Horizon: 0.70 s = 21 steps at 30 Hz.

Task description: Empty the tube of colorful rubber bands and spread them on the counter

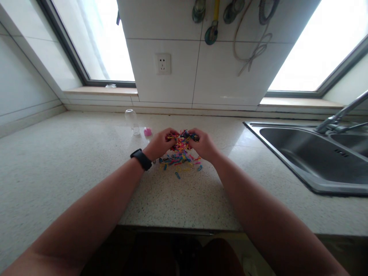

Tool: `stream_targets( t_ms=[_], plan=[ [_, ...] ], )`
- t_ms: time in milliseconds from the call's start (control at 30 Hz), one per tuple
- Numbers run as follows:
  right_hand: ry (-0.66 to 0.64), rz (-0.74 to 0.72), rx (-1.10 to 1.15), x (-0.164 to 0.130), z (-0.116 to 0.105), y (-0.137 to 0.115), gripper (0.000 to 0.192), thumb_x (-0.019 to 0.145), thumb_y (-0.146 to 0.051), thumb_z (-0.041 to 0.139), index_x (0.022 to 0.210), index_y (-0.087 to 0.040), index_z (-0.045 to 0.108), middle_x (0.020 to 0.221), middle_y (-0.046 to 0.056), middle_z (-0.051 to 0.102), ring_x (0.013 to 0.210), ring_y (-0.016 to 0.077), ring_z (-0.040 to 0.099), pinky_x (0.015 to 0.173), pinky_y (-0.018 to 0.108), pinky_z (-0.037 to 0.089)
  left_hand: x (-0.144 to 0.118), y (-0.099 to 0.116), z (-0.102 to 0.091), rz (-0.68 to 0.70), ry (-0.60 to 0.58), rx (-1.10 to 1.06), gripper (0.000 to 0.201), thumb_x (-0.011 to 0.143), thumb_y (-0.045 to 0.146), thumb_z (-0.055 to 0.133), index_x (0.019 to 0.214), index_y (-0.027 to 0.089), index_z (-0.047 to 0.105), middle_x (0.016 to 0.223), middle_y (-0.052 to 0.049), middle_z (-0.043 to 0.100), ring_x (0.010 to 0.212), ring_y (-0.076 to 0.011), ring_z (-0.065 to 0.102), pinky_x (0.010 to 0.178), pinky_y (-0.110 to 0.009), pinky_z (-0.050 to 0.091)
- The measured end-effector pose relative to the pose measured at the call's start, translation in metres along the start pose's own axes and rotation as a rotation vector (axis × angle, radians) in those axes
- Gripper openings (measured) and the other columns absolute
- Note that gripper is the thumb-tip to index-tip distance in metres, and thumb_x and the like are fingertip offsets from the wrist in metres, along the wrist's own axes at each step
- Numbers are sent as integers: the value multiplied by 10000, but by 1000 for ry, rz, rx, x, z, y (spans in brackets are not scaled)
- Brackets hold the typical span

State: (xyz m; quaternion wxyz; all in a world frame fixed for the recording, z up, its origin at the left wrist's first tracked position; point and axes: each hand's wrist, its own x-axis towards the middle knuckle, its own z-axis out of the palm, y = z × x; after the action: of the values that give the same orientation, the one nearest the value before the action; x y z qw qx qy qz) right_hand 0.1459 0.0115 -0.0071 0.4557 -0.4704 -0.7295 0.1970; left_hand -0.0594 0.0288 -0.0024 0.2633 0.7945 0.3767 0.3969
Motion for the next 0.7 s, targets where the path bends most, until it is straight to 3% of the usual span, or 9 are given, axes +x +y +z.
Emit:
stream_targets(
  t_ms=[100,367,533,700],
  plan=[
    [33,15,52,2,1,3,324,778,-177,536,1074,-149,662,902,32,678,759,140,606,707,261,474,1,-2,0,-27,26,-65,319,830,152,518,1127,130,635,955,-60,673,786,-117,618,670,-223,498],
    [46,39,213,6,8,12,296,876,-271,510,1120,-166,642,1039,60,668,891,155,633,789,298,538,5,-14,4,-51,34,-277,363,840,88,466,1180,108,591,1106,-104,642,967,-139,635,869,-297,541],
    [49,83,337,7,13,19,347,894,-404,532,1141,-173,611,988,67,656,754,144,629,666,298,567,5,-14,4,-62,58,-312,305,921,218,507,1198,111,582,1033,-94,621,832,-118,622,774,-294,575],
    [26,70,264,6,10,15,377,907,-452,512,1131,-168,620,942,64,662,735,145,624,641,284,547,5,-19,2,-17,28,-170,340,948,336,519,1226,151,581,998,-85,633,794,-128,613,697,-273,548]
  ],
)
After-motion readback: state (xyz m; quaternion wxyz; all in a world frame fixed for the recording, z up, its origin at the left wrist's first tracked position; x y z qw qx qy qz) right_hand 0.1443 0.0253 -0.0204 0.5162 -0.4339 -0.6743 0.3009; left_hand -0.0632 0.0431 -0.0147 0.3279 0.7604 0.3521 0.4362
